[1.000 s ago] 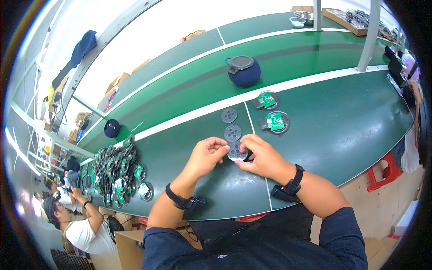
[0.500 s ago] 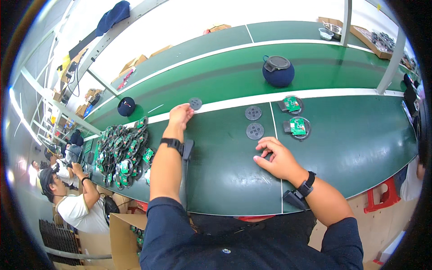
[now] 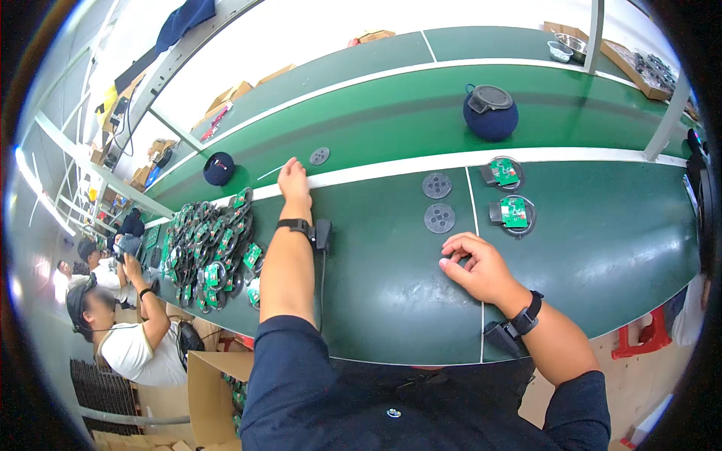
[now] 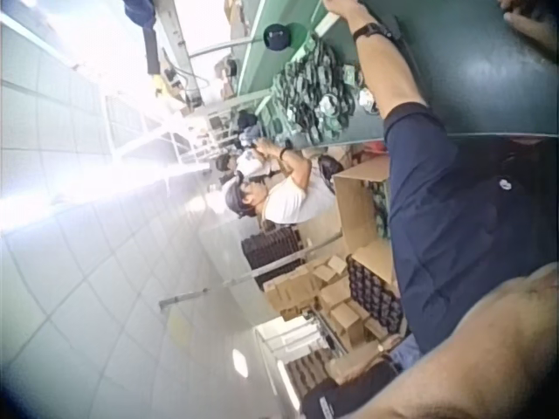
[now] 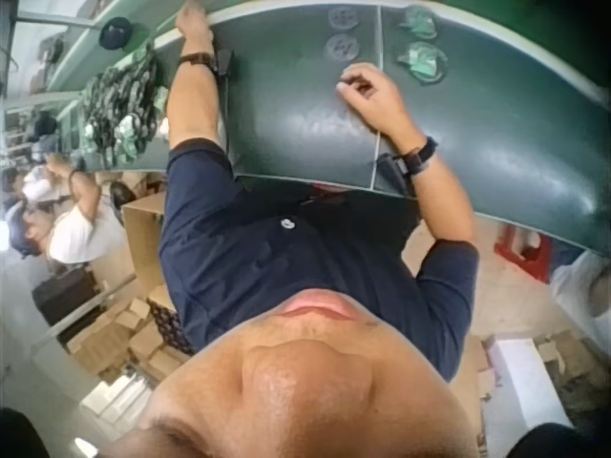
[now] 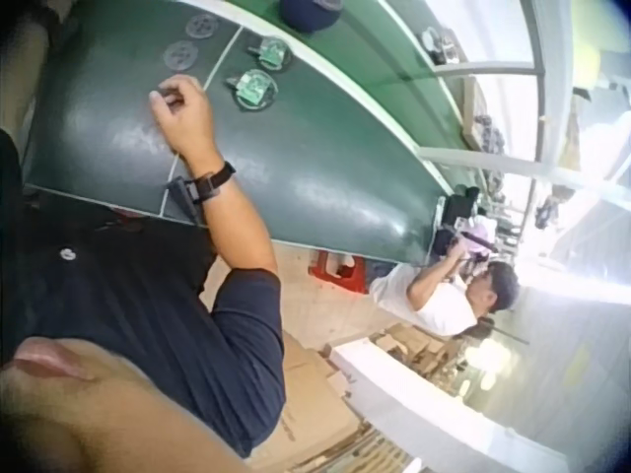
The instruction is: Assemble electronic speaker components by connecting circuit boards and housing parts.
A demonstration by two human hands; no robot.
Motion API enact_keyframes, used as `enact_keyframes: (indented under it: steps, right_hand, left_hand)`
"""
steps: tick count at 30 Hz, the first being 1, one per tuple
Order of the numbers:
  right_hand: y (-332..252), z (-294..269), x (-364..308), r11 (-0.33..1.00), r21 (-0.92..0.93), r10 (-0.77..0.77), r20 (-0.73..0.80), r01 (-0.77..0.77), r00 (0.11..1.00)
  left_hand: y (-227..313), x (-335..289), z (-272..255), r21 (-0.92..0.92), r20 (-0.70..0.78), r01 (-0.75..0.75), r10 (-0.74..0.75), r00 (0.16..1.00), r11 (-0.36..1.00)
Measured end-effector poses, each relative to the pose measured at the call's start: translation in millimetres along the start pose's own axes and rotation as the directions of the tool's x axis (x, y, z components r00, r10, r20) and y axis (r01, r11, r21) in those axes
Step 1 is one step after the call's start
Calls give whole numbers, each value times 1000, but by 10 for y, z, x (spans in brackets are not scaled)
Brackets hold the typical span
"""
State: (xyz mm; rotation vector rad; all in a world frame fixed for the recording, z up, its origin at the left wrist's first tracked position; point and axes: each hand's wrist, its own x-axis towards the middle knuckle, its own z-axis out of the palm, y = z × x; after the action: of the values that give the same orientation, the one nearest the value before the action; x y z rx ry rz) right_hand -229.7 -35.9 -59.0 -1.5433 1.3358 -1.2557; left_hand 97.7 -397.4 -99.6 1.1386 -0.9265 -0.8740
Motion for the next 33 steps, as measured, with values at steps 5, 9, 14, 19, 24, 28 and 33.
enact_keyframes:
  steps: [5, 9, 14, 19, 24, 28, 33]
  right_hand:
    - [140, 25, 42, 926, 317, 170, 130, -203, 977]
    - [87, -161, -19, 918, 318, 201, 146, -238, 969]
    - [97, -210, -8, 942, 261, 170, 172, -212, 970]
    - [137, -269, 27, 919, 336, 158, 162, -205, 974]
    - [102, -225, 15, 940, 321, 99, 80, -120, 992]
    - [284, -274, 105, 945, 284, 85, 266, -162, 960]
    - [144, -259, -17, 918, 369, 88, 169, -146, 982]
  left_hand:
    - [374, -959, -202, 464, 453, -225, -11, 892, 857]
    - [473, -1673, -319, 448, 847, -761, 49, 529, 470]
    - [794, -2441, -579, 467, 880, -801, -109, 462, 376]
    - [808, -2543, -579, 462, 877, -802, -58, 478, 380]
    - [745, -2469, -575, 431, 882, -807, -1, 471, 403]
    - [763, -2431, -617, 451, 861, -764, -1, 508, 461]
    - [765, -2459, -604, 462, 846, -723, -11, 532, 514]
